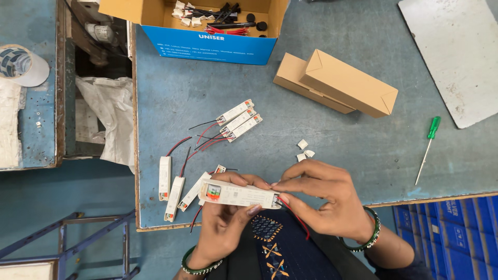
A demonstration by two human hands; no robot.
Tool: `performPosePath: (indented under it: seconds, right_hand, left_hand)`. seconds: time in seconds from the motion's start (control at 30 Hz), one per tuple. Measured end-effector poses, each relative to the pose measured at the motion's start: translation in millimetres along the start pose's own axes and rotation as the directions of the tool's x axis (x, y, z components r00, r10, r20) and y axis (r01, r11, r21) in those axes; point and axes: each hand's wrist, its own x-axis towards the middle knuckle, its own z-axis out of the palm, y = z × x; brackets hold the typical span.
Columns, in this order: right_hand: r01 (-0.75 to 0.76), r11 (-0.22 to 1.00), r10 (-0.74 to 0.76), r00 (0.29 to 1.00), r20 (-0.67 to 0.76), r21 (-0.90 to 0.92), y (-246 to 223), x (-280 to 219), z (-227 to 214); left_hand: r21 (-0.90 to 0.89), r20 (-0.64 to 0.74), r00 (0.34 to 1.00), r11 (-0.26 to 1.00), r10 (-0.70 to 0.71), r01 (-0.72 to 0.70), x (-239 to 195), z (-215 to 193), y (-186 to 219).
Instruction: The person assembles small white rectangular electronic modules by inserting red and black wires into terminal blocks and securing them with a green screwdriver. The person repeatedly picks up modules, aligns wires, tightens screws, and places the finished units on the table.
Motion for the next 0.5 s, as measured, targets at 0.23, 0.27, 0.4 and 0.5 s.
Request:
performPosePath:
  seconds: [0.23,0.27,0.4,0.5]
  right_hand:
    - [0.038,0.999,-0.036,0.998,0.049,-0.036,-9,1,-4]
    - [0.049,0.998,-0.046,0.998,0.044,-0.049,-11,-1,-3]
    - [0.111,0.991,-0.11,0.994,0.01,-0.073,-17,-5,0]
    - [0.132,0.988,-0.133,0.991,-0.005,-0.08,-18,-7,2]
  left_hand:
    - [-0.135,0.014,0.987,0.978,-0.16,0.16,6,-10,4]
    - [-0.124,0.025,0.988,0.981,-0.15,0.152,6,-11,5]
    - [-0.019,0.074,0.993,0.996,-0.087,0.088,4,-15,8]
    - [0.013,0.1,0.993,0.998,-0.07,0.069,3,-17,10]
